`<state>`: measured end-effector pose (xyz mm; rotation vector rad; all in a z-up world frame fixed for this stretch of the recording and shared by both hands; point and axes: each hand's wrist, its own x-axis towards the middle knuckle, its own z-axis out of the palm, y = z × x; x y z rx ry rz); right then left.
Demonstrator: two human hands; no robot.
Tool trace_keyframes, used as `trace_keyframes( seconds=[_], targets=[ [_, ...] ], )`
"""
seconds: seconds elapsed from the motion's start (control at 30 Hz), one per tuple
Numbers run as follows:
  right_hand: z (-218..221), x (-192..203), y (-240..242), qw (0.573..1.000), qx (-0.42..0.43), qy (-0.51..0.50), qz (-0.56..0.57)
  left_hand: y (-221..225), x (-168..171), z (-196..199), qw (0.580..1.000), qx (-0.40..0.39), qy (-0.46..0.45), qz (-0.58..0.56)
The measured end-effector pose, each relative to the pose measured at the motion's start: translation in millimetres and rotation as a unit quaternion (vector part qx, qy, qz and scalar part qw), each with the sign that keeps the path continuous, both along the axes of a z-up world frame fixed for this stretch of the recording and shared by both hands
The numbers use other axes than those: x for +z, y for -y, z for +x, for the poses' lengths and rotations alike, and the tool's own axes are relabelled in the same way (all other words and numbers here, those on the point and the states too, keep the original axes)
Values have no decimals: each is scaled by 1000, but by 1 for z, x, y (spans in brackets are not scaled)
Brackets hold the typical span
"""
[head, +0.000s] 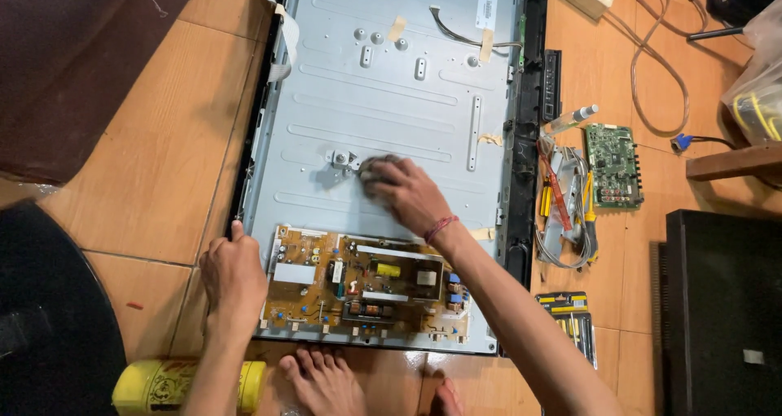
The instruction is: The person cleans the interior chassis of a television with a cloth and presses on components by hand.
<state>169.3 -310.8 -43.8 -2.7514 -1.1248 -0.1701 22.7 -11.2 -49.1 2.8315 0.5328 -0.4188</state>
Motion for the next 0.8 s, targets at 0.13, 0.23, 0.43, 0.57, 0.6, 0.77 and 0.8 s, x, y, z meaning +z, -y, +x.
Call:
trace_keyframes(
  seconds=[0.13,0.23,0.43,0.57,0.6,0.77,0.8],
  targets=[
    [45,-1,41,995,-89,-22,27,-2,22,-2,997,47,-6,-60],
    [47,18,54,976,-196,-76,51,-13,14,-1,995,56,-6,-84],
    [-11,50,57,986,-73,-149,6,-19,12,-2,973,131,7,-192],
    [-41,95,36,968,31,-248,-34,-17,7,-1,982,120,2,-144],
    [-45,100,30,961,27,-274,-40,-12,22,1,988,107,-16,-111],
    [-35,88,-6,967,-46,-212,136,8,62,6,978,160,-3,-137],
    [-34,93,-17,967,-51,-168,182,4,51,5,994,81,-4,-78]
  ],
)
